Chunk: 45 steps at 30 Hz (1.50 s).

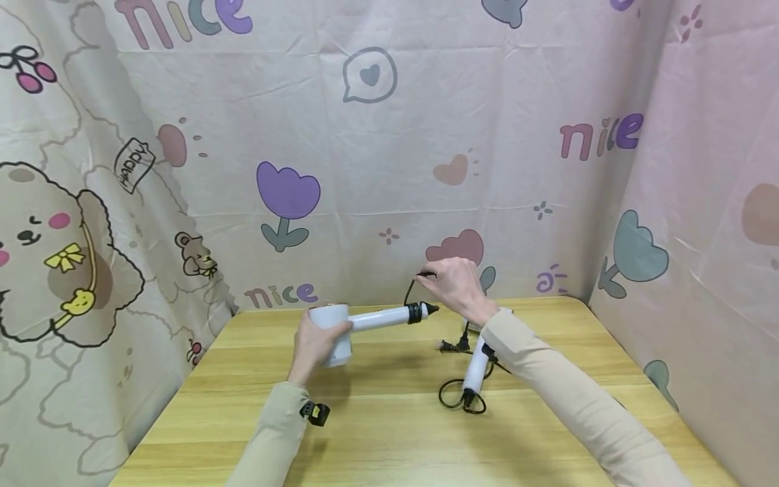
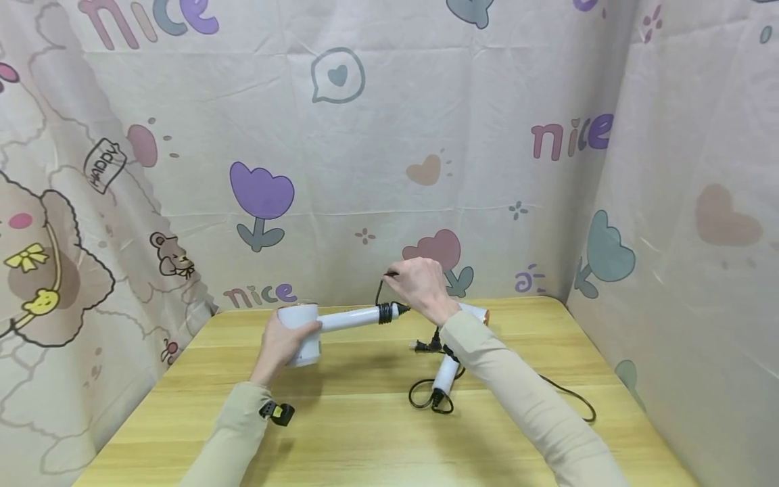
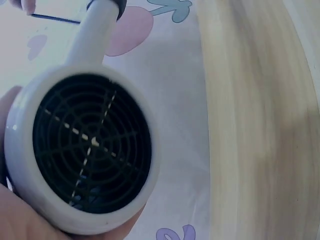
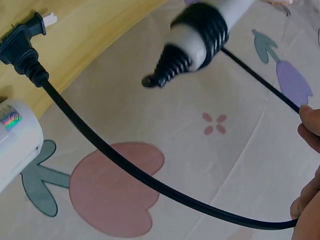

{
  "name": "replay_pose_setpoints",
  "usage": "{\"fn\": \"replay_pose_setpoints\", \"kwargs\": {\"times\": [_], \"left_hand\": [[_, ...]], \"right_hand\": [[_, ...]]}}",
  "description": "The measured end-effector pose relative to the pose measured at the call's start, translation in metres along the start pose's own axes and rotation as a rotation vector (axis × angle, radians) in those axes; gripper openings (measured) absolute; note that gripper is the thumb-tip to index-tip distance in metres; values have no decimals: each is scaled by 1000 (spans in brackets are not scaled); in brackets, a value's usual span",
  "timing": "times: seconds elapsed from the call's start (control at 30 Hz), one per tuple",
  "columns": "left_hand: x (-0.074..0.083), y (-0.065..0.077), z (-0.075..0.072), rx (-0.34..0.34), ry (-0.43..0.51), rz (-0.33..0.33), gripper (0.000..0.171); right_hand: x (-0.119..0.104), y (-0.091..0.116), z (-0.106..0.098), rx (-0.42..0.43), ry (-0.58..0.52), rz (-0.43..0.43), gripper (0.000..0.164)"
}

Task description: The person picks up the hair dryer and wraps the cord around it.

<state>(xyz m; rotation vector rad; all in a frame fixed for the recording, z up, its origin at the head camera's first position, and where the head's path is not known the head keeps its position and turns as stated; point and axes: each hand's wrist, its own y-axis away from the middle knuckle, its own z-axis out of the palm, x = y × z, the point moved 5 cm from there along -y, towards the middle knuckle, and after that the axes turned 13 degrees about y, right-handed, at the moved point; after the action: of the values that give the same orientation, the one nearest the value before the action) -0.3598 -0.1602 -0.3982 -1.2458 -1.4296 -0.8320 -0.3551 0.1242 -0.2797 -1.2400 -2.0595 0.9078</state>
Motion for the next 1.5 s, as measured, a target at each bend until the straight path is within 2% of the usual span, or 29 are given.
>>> {"fn": "replay_pose_setpoints", "kwargs": {"times": [0.23, 0.33, 0.4, 0.5, 0.6, 0.67, 0.93, 1.03, 1.27, 1.37, 1.5], "left_hand": [[0, 0, -2, 123, 26, 41, 94], [2, 1, -4, 189, 79, 55, 94], [2, 1, -4, 218, 148, 53, 94], [-2, -1, -3, 231, 331, 13, 91], [-7, -3, -1, 213, 527, -42, 84], [-10, -4, 1, 207, 624, -84, 79], [-13, -2, 6, 173, 756, -183, 67], [-11, 1, 7, 162, 820, -228, 67], [-9, 8, 8, 98, 906, -353, 69], [-7, 9, 9, 46, 968, -383, 66], [-4, 9, 12, -39, 1043, -399, 53]], "right_hand": [[-11, 8, 0, 12, -3, -26, 8], [-12, 10, 1, 1, -9, -20, 9], [-13, 12, 1, -5, -22, -14, 11], [-13, 14, 0, 1, -55, 6, 11], [-16, 17, -1, 32, -84, 15, 11], [-18, 19, -2, 51, -91, 3, 11], [-22, 30, 2, 72, -129, -11, 9], [-19, 30, 4, 23, -194, 0, 13], [-9, 28, 7, -208, -382, 35, 23], [-5, 28, 8, -300, -429, 51, 26], [4, 27, 11, -421, -495, 101, 27]]}}
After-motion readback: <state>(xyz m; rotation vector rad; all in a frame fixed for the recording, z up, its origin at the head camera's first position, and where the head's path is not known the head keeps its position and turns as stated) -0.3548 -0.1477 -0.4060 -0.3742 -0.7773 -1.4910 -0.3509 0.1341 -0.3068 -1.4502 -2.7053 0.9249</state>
